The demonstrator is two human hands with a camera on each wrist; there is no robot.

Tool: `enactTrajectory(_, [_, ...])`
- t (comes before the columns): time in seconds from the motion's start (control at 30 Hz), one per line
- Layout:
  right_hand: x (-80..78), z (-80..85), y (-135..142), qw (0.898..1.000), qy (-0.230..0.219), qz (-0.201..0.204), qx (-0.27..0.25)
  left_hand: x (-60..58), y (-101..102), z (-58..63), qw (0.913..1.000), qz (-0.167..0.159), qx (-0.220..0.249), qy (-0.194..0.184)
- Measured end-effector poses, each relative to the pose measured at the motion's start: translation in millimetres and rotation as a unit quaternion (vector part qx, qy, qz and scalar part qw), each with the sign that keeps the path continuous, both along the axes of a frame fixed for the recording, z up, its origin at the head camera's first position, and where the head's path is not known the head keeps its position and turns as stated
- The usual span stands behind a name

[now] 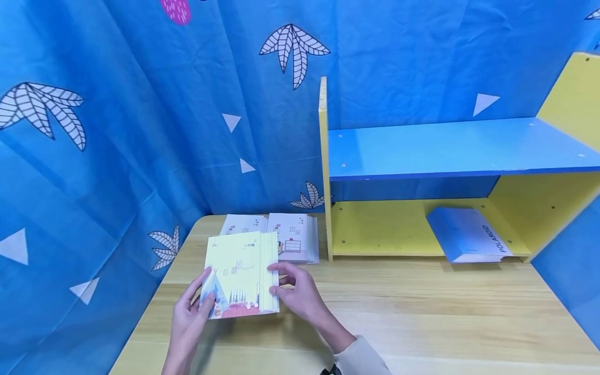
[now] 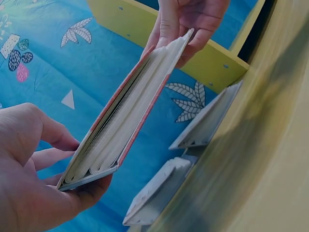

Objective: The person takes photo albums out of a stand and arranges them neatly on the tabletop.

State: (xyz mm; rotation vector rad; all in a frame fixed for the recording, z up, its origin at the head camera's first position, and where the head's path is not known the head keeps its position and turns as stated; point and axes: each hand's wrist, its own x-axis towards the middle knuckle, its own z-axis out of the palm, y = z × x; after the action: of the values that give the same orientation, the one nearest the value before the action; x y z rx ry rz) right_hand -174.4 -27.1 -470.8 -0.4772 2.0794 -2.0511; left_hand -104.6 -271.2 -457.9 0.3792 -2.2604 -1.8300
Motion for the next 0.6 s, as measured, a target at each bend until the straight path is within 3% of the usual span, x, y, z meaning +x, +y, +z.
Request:
enactTrajectory(0.33, [2.9,-13.1,-7.1,0.999,-0.036,0.024,0.009,1.6,-11.3,-11.7,0.9984,0.014,-0.03,-0.046])
enactTrajectory(0.6, [5.4,-26.3,-13.8,0.998,-0.015,0.04,0.044,6.3,-20.5,-25.3,0.996,0.027,-0.034,-0.079])
